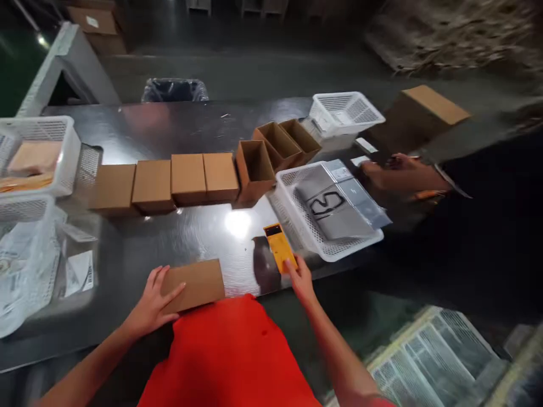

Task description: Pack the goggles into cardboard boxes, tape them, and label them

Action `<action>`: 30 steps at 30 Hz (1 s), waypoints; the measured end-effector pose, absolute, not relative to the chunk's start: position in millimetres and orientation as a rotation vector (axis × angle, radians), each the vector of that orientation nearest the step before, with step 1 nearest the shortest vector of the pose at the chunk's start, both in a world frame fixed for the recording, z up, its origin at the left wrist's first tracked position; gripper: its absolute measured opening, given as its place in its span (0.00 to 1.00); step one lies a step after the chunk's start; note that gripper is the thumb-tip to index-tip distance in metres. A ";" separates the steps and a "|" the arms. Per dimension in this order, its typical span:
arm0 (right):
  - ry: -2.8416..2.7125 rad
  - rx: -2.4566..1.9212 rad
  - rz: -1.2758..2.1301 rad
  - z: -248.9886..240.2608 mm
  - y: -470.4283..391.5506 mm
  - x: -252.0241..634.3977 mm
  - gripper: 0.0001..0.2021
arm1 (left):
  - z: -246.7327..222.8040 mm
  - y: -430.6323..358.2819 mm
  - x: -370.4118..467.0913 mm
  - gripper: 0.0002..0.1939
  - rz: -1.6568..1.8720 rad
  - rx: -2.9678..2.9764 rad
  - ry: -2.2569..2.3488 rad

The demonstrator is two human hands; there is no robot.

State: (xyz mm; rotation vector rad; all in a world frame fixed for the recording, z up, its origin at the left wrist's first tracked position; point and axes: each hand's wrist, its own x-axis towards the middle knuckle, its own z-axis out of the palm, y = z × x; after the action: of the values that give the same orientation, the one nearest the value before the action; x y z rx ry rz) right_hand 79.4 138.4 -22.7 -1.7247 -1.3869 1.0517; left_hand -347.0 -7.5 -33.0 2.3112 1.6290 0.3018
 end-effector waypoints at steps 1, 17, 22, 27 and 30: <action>-1.328 -1.677 1.127 -10.3 133.6 68.8 0.21 | -31.9 -6.7 -346.2 0.34 0.303 2.296 1.627; -1.819 -1.112 1.857 20.2 141.9 -74.0 0.29 | -0.4 -6.1 -320.6 0.20 0.772 1.557 1.876; -1.878 -1.068 1.848 16.3 141.4 -72.0 0.30 | 32.3 5.5 -294.9 0.19 1.118 0.452 1.665; -1.926 -1.048 1.846 21.2 141.9 -75.7 0.29 | 35.3 15.5 -294.3 0.18 1.175 0.299 1.630; -2.010 -1.062 1.881 33.2 144.3 -80.8 0.28 | 22.9 10.4 -307.8 0.19 1.217 0.253 1.680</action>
State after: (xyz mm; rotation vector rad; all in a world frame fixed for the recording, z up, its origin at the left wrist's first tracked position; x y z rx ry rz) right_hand -80.8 144.3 33.2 -1.0623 -2.0101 1.8811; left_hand -307.8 10.4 22.9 0.2533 1.6801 1.2167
